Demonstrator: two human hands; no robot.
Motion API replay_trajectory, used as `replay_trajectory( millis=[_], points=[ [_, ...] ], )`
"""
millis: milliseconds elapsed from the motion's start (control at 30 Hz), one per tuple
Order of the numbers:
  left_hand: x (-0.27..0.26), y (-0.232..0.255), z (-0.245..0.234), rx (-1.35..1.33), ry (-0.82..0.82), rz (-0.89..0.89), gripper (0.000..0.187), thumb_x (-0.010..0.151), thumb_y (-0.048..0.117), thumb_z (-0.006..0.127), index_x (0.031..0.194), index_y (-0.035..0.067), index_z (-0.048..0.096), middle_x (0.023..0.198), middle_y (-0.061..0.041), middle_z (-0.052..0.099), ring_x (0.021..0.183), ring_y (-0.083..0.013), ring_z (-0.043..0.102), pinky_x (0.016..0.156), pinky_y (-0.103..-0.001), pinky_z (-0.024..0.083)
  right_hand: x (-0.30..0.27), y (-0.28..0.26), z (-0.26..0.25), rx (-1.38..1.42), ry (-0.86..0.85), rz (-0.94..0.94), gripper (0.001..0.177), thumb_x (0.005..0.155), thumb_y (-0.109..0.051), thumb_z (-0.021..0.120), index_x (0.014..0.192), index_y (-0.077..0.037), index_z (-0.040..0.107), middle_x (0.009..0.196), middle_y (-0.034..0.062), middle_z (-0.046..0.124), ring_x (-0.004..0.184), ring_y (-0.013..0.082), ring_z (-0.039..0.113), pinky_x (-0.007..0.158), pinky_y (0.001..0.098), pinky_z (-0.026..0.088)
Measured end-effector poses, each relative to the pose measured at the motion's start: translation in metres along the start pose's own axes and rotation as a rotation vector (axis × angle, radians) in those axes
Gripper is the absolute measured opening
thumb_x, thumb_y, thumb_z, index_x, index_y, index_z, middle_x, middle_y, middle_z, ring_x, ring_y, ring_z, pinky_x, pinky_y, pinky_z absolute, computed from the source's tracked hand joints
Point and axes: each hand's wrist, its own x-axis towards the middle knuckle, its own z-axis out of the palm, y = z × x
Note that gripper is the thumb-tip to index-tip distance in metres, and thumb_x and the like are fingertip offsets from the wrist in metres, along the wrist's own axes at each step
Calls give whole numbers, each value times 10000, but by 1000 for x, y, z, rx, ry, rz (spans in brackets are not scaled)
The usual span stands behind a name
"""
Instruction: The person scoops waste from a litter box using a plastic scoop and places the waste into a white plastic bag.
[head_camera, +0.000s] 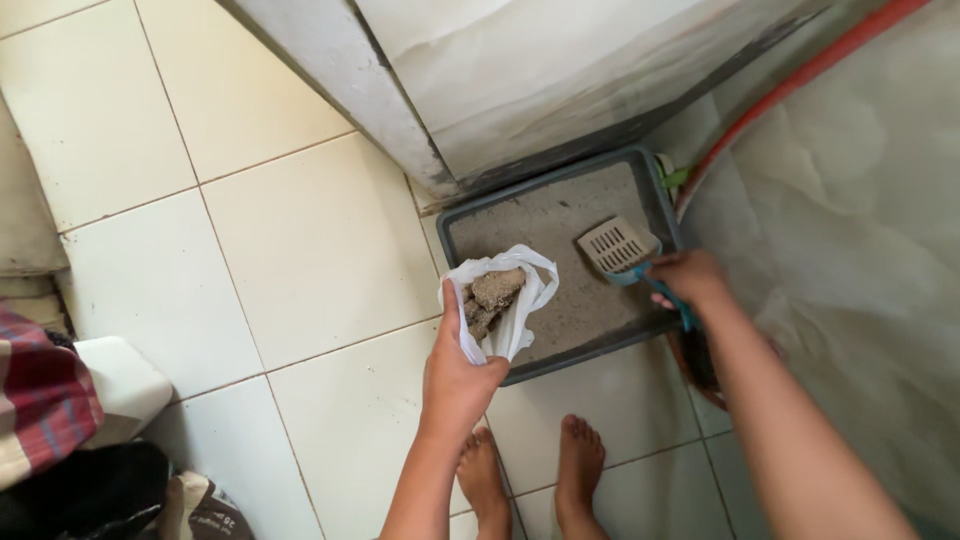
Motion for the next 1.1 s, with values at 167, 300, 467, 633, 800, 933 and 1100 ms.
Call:
replay_trajectory(
  millis=[167, 300, 467, 633, 800, 933, 1100],
  points=[
    [14, 4, -6, -11, 9, -23, 937, 574, 29, 580, 1375, 206, 128, 1137, -90, 581, 965, -168, 607, 748, -223, 458, 48, -9, 24, -33, -35, -23, 189, 744, -44, 624, 917, 29, 639, 685, 129, 627, 479, 210, 582, 399, 316, 459],
    [27, -2, -13, 10, 26, 26, 949, 571, 22, 599, 1377, 187, 127, 1139, -106, 573, 989, -169, 592, 793, -218, 429, 58, -21, 43, -75, -54, -36, 180, 753, -60, 637, 910, 28, 653, 695, 150, 629, 488, 202, 574, 403, 302, 463],
    [41, -6, -18, -28, 46, 59, 955, 567, 5, 601, 1376, 163, 120, 1152, -108, 572, 1015, -166, 581, 820, -212, 411, 53, -27, 72, 200, 8, -59, 209, 741, -28, 635, 947, 9, 650, 723, 105, 621, 469, 167, 531, 388, 285, 420],
    [53, -13, -19, -108, 54, 70, 952, 561, -36, 578, 1375, 138, 115, 1244, -110, 488, 1086, -168, 526, 838, -208, 391, 37, -14, 94, 443, 89, -53, 276, 770, -87, 640, 1035, -12, 620, 752, 90, 617, 490, 145, 515, 415, 269, 415],
    [50, -20, -15, -119, 50, 94, 945, 563, -54, 568, 1374, 102, 110, 1304, -115, 426, 1118, -167, 497, 848, -202, 383, 11, 21, 87, 467, 99, -97, 329, 775, -160, 638, 1094, -81, 610, 777, 33, 617, 523, 106, 519, 455, 239, 437],
    [40, -20, -10, -193, 35, 109, 941, 565, -56, 563, 1377, 95, 111, 1283, -132, 461, 1117, -175, 502, 855, -206, 379, -21, 46, 78, 513, 130, -179, 327, 787, -163, 638, 1101, -79, 605, 765, 13, 603, 524, 97, 507, 462, 231, 433],
    [29, -16, -13, -155, 59, 84, 956, 553, -55, 569, 1373, 104, 105, 1277, -119, 447, 1103, -172, 503, 856, -206, 382, -55, 64, 55, 440, 105, -148, 329, 774, -144, 637, 1093, -67, 612, 728, 25, 591, 504, 108, 501, 439, 242, 409]
  ],
)
